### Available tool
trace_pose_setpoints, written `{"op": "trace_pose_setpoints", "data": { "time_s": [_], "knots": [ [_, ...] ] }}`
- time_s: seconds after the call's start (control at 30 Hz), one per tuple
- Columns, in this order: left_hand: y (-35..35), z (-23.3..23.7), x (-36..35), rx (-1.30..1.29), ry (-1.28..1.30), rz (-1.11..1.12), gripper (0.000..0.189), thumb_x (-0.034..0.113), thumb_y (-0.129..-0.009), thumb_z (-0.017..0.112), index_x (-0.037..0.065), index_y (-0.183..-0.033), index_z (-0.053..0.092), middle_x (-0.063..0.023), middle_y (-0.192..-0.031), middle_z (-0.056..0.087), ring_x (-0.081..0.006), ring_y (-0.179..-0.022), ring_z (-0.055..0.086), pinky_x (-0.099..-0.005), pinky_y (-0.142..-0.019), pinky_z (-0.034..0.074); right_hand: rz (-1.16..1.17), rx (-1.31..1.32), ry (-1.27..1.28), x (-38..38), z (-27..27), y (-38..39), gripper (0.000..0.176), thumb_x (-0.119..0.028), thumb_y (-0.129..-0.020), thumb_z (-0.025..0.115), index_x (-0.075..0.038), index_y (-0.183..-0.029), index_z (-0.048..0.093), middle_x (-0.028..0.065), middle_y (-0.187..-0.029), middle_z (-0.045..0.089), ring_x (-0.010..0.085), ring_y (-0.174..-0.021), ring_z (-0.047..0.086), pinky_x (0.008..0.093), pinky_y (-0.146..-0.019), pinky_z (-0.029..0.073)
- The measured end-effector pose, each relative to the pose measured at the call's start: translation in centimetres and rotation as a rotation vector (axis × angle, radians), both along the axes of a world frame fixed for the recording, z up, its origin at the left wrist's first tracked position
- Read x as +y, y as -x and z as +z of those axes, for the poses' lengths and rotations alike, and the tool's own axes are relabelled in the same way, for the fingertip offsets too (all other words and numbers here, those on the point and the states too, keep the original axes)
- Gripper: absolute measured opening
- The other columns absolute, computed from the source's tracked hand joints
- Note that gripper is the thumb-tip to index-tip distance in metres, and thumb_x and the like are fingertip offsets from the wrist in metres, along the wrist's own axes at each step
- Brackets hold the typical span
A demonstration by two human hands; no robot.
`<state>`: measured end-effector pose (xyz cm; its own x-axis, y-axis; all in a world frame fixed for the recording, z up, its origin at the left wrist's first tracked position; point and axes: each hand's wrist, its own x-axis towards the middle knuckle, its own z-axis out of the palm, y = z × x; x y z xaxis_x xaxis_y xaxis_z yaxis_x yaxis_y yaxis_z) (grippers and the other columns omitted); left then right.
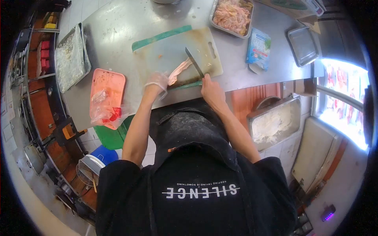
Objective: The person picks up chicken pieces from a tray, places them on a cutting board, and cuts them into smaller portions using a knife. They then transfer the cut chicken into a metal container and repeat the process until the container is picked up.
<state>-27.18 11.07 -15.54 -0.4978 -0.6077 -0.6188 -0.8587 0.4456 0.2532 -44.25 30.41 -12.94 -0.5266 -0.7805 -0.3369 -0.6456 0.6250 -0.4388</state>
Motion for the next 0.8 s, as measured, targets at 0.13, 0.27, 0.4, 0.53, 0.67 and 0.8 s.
{"op": "trace_pose_setpoints", "data": {
  "time_s": [0.13, 0.27, 0.4, 0.53, 0.67, 0.8],
  "knots": [
    [-0.6, 0.5, 1.8, 0.315, 0.402, 0.105, 0.024, 0.028, -0.095, 0.061, 0.008, -0.098, 0.073, -0.0219, -0.099, 0.071, -0.0396, -0.093, 0.069, -0.0503, -0.082, 0.055, 0.069, -0.029, -0.022, 0.3, 0.3, -0.4, 0.019, -0.025, -0.105, 0.046, -0.006, -0.108, 0.046, 0.0274, -0.073, 0.068, 0.0501, -0.07, 0.068, 0.0613, -0.062, 0.053],
    [2.6, -0.7, 4.0, 0.684, 0.436, -0.134, 0.019, 0.014, -0.086, 0.07, 0.008, -0.104, 0.069, -0.0177, -0.105, 0.068, -0.0376, -0.098, 0.065, -0.0483, -0.087, 0.053, 0.153, -0.028, -0.064, 1.1, -0.4, -1.6, 0.018, -0.022, -0.103, 0.046, -0.006, -0.109, 0.046, 0.0283, -0.074, 0.068, 0.0498, -0.07, 0.069, 0.0603, -0.061, 0.054],
    [4.0, -5.3, 4.0, 0.958, 0.607, -0.137, 0.027, 0.01, -0.082, 0.071, 0.007, -0.108, 0.064, -0.0141, -0.104, 0.065, -0.0351, -0.091, 0.064, -0.0453, -0.085, 0.052, 0.165, -0.013, -0.108, 2.1, 0.3, -1.5, 0.016, -0.019, -0.102, 0.046, -0.006, -0.111, 0.045, 0.0283, -0.075, 0.069, 0.0498, -0.07, 0.069, 0.0593, -0.061, 0.055],
    [3.8, -5.2, 3.6, 0.985, 0.562, -0.184, 0.023, 0.008, -0.08, 0.073, 0.007, -0.102, 0.065, -0.0131, -0.1, 0.065, -0.0348, -0.09, 0.064, -0.0445, -0.083, 0.053, 0.162, -0.046, -0.19, 2.4, 1.4, -1.4, 0.017, -0.017, -0.1, 0.046, -0.006, -0.114, 0.046, 0.0291, -0.078, 0.069, 0.0491, -0.075, 0.07, 0.0593, -0.065, 0.056],
    [3.5, -5.5, 3.6, 0.987, 0.527, -0.195, 0.018, 0.009, -0.08, 0.074, 0.007, -0.097, 0.066, -0.0125, -0.096, 0.066, -0.0342, -0.089, 0.064, -0.0442, -0.08, 0.053, 0.148, -0.059, -0.112, -2.9, -1.5, -1.7, 0.021, -0.016, -0.099, 0.046, -0.005, -0.117, 0.046, 0.0315, -0.084, 0.069, 0.0503, -0.082, 0.07, 0.0611, -0.071, 0.055],
    [3.7, -4.4, 3.5, 0.988, 0.501, -0.164, 0.015, 0.009, -0.082, 0.073, 0.007, -0.095, 0.067, -0.0123, -0.092, 0.066, -0.0341, -0.086, 0.064, -0.0452, -0.076, 0.053, 0.14, -0.024, -0.066, -5.9, -1.2, -1.6, 0.023, -0.015, -0.099, 0.045, -0.004, -0.119, 0.047, 0.0322, -0.087, 0.069, 0.0523, -0.083, 0.069, 0.0628, -0.074, 0.054]
  ]
}}
